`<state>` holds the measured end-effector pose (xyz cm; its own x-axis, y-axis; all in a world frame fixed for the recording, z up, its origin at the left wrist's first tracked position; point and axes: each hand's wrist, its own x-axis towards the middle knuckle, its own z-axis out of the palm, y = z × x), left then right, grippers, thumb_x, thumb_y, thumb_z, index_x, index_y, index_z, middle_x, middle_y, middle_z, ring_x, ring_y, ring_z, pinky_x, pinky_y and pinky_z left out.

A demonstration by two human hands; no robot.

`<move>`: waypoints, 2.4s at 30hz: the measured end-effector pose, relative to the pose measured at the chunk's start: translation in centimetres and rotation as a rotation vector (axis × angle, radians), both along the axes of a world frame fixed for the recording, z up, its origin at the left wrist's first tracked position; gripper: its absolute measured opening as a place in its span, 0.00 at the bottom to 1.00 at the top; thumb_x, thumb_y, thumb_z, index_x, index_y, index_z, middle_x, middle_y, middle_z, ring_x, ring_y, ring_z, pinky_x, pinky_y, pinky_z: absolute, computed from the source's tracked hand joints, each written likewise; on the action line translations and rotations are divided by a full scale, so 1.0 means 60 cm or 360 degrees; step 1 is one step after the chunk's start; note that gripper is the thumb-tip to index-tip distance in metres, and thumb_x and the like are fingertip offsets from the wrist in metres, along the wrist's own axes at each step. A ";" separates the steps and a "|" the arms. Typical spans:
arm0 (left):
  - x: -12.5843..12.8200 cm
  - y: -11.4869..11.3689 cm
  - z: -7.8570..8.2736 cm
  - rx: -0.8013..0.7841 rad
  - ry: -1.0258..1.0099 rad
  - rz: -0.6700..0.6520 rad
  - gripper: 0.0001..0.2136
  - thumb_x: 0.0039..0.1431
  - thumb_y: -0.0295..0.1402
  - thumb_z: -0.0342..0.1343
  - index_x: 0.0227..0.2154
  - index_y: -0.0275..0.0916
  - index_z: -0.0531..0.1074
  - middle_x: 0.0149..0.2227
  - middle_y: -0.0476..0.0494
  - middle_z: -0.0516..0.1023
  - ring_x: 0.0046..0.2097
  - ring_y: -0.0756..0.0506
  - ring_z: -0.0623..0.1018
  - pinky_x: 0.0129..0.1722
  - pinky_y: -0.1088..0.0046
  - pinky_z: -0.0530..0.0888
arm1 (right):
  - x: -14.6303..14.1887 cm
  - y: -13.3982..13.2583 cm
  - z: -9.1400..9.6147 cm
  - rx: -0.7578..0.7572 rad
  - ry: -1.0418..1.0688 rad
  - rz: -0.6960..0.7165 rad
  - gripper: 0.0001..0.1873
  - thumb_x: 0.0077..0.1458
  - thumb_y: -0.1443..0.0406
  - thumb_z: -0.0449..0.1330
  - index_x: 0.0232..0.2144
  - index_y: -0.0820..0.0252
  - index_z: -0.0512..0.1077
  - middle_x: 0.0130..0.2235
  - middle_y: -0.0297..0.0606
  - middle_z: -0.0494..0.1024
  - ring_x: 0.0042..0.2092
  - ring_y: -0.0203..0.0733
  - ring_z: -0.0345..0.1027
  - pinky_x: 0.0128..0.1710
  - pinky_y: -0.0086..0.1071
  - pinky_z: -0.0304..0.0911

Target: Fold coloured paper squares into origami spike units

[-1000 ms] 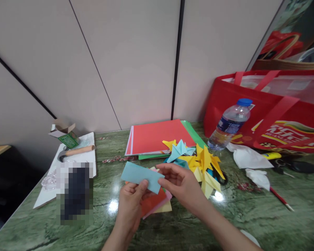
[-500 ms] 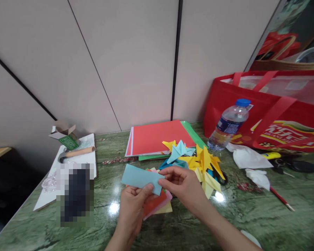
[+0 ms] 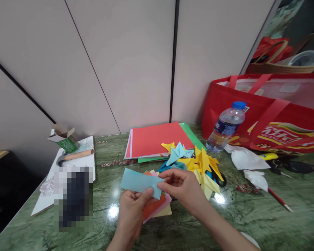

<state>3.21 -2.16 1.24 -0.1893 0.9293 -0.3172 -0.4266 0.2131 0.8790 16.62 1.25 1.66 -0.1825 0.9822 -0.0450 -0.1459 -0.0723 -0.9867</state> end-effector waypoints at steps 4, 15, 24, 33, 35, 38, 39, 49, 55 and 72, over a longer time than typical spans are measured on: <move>0.001 0.000 0.000 -0.0007 0.0000 -0.0011 0.10 0.30 0.32 0.69 0.17 0.31 0.76 0.20 0.43 0.79 0.24 0.45 0.78 0.26 0.73 0.76 | 0.001 0.003 0.004 -0.0030 -0.0002 0.0002 0.09 0.34 0.68 0.65 0.24 0.62 0.74 0.19 0.29 0.70 0.22 0.31 0.63 0.24 0.26 0.62; 0.003 0.000 0.001 -0.0023 -0.0055 -0.0031 0.10 0.31 0.30 0.68 0.20 0.31 0.76 0.18 0.44 0.79 0.23 0.45 0.78 0.28 0.72 0.76 | 0.004 0.004 0.004 -0.0109 0.0034 0.0024 0.08 0.32 0.68 0.66 0.22 0.63 0.73 0.18 0.28 0.70 0.21 0.30 0.62 0.21 0.24 0.59; 0.008 -0.002 0.000 -0.0037 -0.0037 -0.0087 0.14 0.32 0.31 0.68 0.26 0.30 0.76 0.22 0.40 0.80 0.24 0.44 0.78 0.26 0.70 0.77 | 0.003 0.004 0.000 -0.0114 0.0141 0.0135 0.09 0.36 0.65 0.66 0.23 0.62 0.72 0.18 0.30 0.73 0.20 0.35 0.68 0.22 0.28 0.64; 0.007 -0.002 -0.005 -0.0101 0.0041 -0.0125 0.14 0.33 0.31 0.68 0.26 0.29 0.76 0.23 0.39 0.80 0.24 0.44 0.79 0.26 0.72 0.77 | 0.008 0.014 -0.018 -0.0067 0.0062 0.0114 0.08 0.37 0.66 0.66 0.25 0.62 0.73 0.19 0.31 0.74 0.21 0.34 0.67 0.22 0.27 0.63; 0.006 -0.001 -0.006 -0.0075 0.0045 -0.0134 0.14 0.34 0.31 0.67 0.27 0.29 0.75 0.25 0.39 0.81 0.26 0.43 0.79 0.28 0.71 0.77 | 0.008 0.015 -0.017 -0.0078 0.0081 0.0134 0.08 0.37 0.66 0.65 0.25 0.62 0.73 0.19 0.30 0.73 0.20 0.34 0.67 0.22 0.27 0.63; 0.006 -0.001 -0.006 -0.0055 0.0030 -0.0193 0.15 0.34 0.30 0.68 0.29 0.29 0.75 0.26 0.38 0.81 0.28 0.43 0.80 0.32 0.70 0.77 | 0.009 0.016 -0.015 -0.0107 0.0077 0.0098 0.09 0.37 0.66 0.66 0.25 0.63 0.72 0.18 0.29 0.72 0.20 0.32 0.66 0.22 0.26 0.62; 0.006 -0.001 -0.004 -0.0050 0.0034 -0.0207 0.15 0.33 0.29 0.68 0.28 0.29 0.76 0.26 0.38 0.81 0.27 0.44 0.80 0.32 0.71 0.77 | 0.010 0.016 -0.014 -0.0112 0.0068 0.0082 0.09 0.36 0.66 0.66 0.25 0.63 0.72 0.18 0.29 0.72 0.21 0.31 0.65 0.22 0.25 0.61; -0.004 0.004 -0.005 -0.0012 0.0050 -0.0246 0.14 0.36 0.28 0.67 0.30 0.30 0.76 0.27 0.38 0.81 0.27 0.45 0.79 0.30 0.72 0.76 | 0.012 0.019 -0.014 -0.0092 0.0045 0.0126 0.09 0.37 0.66 0.66 0.24 0.63 0.71 0.20 0.29 0.71 0.22 0.30 0.64 0.24 0.25 0.61; -0.011 0.005 -0.007 0.0003 0.0132 -0.0112 0.11 0.34 0.31 0.67 0.24 0.30 0.77 0.22 0.41 0.80 0.23 0.46 0.77 0.26 0.73 0.76 | 0.012 0.018 -0.016 -0.0053 -0.0019 0.0140 0.09 0.37 0.65 0.65 0.24 0.62 0.71 0.20 0.29 0.70 0.23 0.31 0.63 0.24 0.27 0.61; -0.001 -0.002 -0.003 -0.0122 0.0303 -0.0342 0.09 0.34 0.32 0.67 0.20 0.31 0.76 0.17 0.44 0.78 0.18 0.49 0.74 0.22 0.75 0.74 | 0.002 0.007 -0.010 0.0361 -0.0420 0.0258 0.07 0.48 0.64 0.58 0.22 0.61 0.68 0.23 0.32 0.69 0.26 0.34 0.61 0.25 0.27 0.56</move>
